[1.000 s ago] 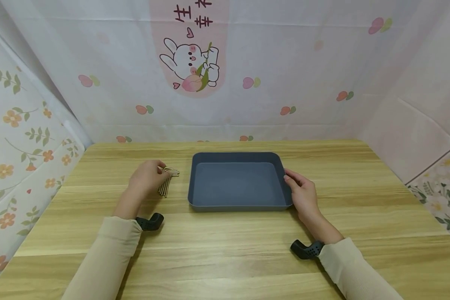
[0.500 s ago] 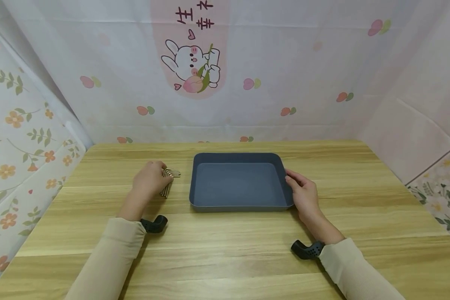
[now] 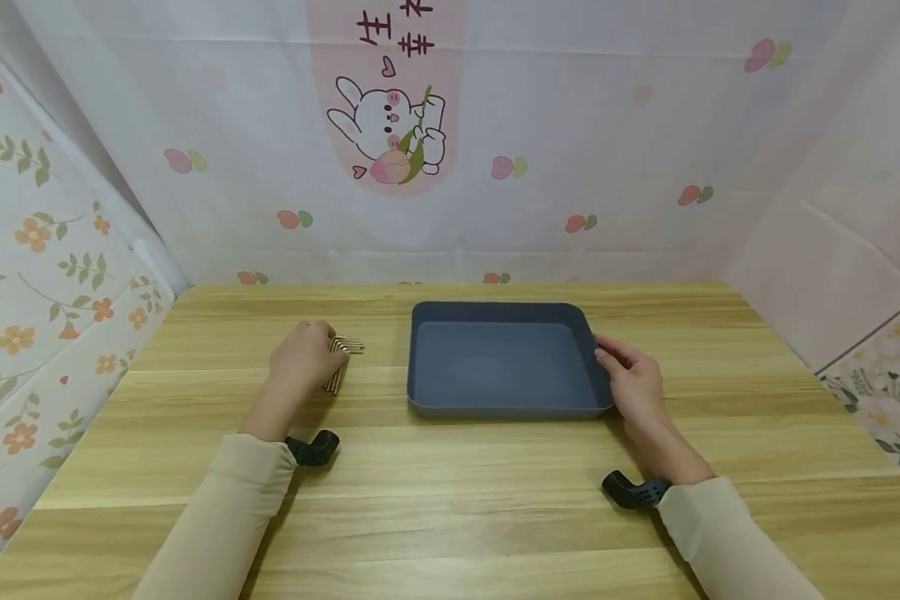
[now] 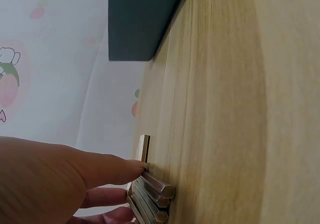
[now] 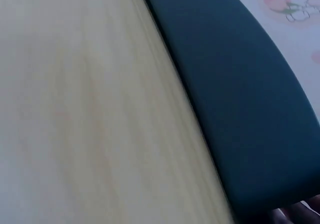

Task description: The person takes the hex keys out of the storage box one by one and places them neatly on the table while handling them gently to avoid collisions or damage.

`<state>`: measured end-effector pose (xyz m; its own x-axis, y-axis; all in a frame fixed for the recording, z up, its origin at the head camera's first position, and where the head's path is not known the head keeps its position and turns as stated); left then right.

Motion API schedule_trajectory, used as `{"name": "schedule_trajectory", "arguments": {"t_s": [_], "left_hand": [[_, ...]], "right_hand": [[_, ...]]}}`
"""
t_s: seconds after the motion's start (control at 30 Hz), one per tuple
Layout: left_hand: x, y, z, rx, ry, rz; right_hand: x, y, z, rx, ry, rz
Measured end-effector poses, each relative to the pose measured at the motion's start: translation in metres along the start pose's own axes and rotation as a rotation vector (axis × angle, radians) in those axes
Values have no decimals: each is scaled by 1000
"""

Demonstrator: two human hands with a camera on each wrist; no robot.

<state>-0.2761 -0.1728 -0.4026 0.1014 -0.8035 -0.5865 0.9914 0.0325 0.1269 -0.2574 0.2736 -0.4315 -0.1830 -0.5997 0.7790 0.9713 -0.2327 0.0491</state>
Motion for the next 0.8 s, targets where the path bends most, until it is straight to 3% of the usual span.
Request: {"name": "schedule_trajectory", "arguments": {"t_s": [0.27,0.57,0.7,0.8], "left_hand": [[1,1,0,-6,12,10],[6,6,3,1,26,30],[5,8,3,16,25,36],[1,9,2,15,38,17]], "right_hand": [[-9,-9,19,68,68,6],[-2,-9,17,96,120,65],[2,-6,17,106,118,52],[4,-1,23,82,196,64]]}}
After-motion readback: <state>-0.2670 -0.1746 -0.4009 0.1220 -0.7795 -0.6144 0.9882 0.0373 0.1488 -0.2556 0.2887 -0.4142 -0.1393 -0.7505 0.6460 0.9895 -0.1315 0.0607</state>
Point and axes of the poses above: each hand's wrist, its own y-axis away from the middle knuckle, its own z-axis out of the back of the hand, x = y × z, the point moved 4 cm from there along -y, towards the middle knuckle, and after that the axes turned 15 degrees about y, right-handed, at the moved point
